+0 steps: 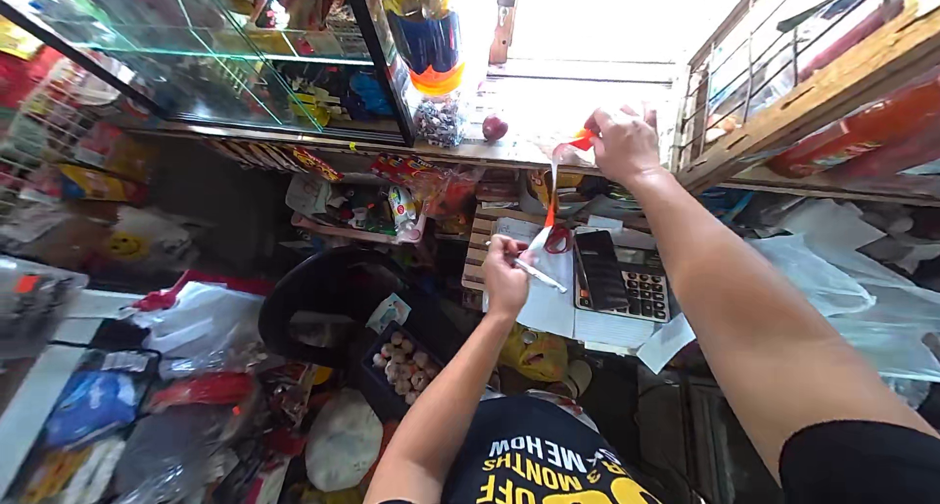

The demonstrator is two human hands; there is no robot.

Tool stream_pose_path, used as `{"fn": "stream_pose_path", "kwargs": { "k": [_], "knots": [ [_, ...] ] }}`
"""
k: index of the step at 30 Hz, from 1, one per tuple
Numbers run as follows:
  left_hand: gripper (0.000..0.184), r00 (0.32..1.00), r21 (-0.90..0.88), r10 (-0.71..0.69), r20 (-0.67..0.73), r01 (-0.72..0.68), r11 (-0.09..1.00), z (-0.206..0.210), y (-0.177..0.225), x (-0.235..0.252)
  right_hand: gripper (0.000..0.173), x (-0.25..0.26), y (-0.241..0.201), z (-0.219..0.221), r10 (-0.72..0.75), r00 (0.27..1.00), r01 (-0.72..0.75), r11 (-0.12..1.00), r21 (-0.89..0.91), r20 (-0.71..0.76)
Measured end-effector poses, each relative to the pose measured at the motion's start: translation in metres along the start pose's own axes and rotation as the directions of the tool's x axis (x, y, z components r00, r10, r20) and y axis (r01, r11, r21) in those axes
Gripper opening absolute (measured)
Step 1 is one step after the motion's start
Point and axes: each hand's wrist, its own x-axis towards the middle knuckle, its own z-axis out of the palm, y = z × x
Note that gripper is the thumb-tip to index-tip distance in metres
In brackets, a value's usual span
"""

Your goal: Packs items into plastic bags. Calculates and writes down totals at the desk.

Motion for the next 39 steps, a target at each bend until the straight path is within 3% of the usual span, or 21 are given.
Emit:
{"fn": "stream_pose_path", "kwargs": {
  "k": [2,4,9,10,12,14,17,19,21,24,25,27,30,33,36,39],
  "knots": [
    [0.016,0.999,0.062,0.040,0.021,-0.041,0.997,0.023,0.003,0.016,0.029,0.010,0.006,0.005,0.024,0.998,-0.018,0.993,-0.120,0.050],
    [0.015,0.997,0.079,0.060,0.039,-0.063,0.995,0.034,0.002,0.025,0.044,0.009,0.013,0.013,0.075,0.996,-0.068,0.991,-0.114,0.053],
    [0.013,0.995,0.064,0.082,0.055,-0.085,0.994,0.029,-0.009,0.028,0.037,-0.046,0.002,0.024,0.238,0.939,-0.154,0.937,0.312,-0.250],
    [0.013,0.994,0.075,0.098,0.042,-0.101,0.992,0.026,-0.012,0.028,0.035,-0.066,-0.004,0.027,0.296,0.923,-0.169,0.886,0.432,-0.247],
    [0.013,0.989,0.104,0.147,0.032,-0.149,0.983,0.023,-0.014,0.027,0.033,-0.107,-0.019,0.035,0.385,0.920,-0.229,0.681,0.696,-0.075],
    [0.013,0.970,0.147,0.237,0.045,-0.241,0.959,0.023,-0.016,0.024,0.035,-0.136,-0.031,0.046,0.315,0.944,-0.232,0.432,0.872,0.095],
    [0.014,0.881,0.230,0.453,0.139,-0.473,0.850,0.029,-0.021,0.019,0.044,-0.150,-0.037,0.057,0.187,0.965,-0.230,0.262,0.937,0.184],
    [0.018,0.807,0.277,0.541,0.235,-0.590,0.759,0.030,-0.025,0.013,0.044,-0.149,-0.039,0.056,0.225,0.949,-0.271,0.220,0.937,0.221],
    [0.018,0.766,0.278,0.576,0.285,-0.641,0.715,0.028,-0.029,0.005,0.040,-0.148,-0.040,0.053,0.309,0.918,-0.292,0.110,0.950,0.247],
    [0.018,0.812,0.241,0.538,0.226,-0.582,0.777,0.025,-0.034,-0.003,0.027,-0.151,-0.037,0.054,0.383,0.871,-0.230,-0.236,0.944,0.308],
    [0.017,0.844,0.230,0.500,0.192,-0.534,0.813,0.024,-0.034,-0.005,0.027,-0.153,-0.037,0.055,0.380,0.870,-0.220,-0.274,0.936,0.316],
    [0.014,0.904,0.201,0.398,0.154,-0.423,0.883,0.020,-0.032,-0.008,0.027,-0.156,-0.039,0.058,0.381,0.876,-0.221,-0.226,0.949,0.295],
    [0.015,0.944,0.187,0.291,0.156,-0.318,0.930,0.012,-0.031,-0.019,0.024,-0.164,-0.048,0.060,0.391,0.892,-0.237,-0.024,0.971,0.228],
    [0.014,0.967,0.190,0.160,0.197,-0.198,0.962,0.002,-0.043,-0.034,0.033,-0.178,-0.055,0.071,0.336,0.912,-0.307,0.180,0.935,0.234],
    [0.015,0.969,0.223,0.032,0.245,-0.088,0.971,-0.011,-0.066,-0.052,0.045,-0.197,-0.055,0.103,0.313,0.895,-0.398,0.242,0.885,0.317],
    [0.019,0.971,0.396,-0.057,0.232,-0.041,0.917,-0.026,-0.090,-0.057,0.045,-0.211,-0.056,0.135,0.369,0.842,-0.507,0.287,0.813,0.395]
  ]
}}
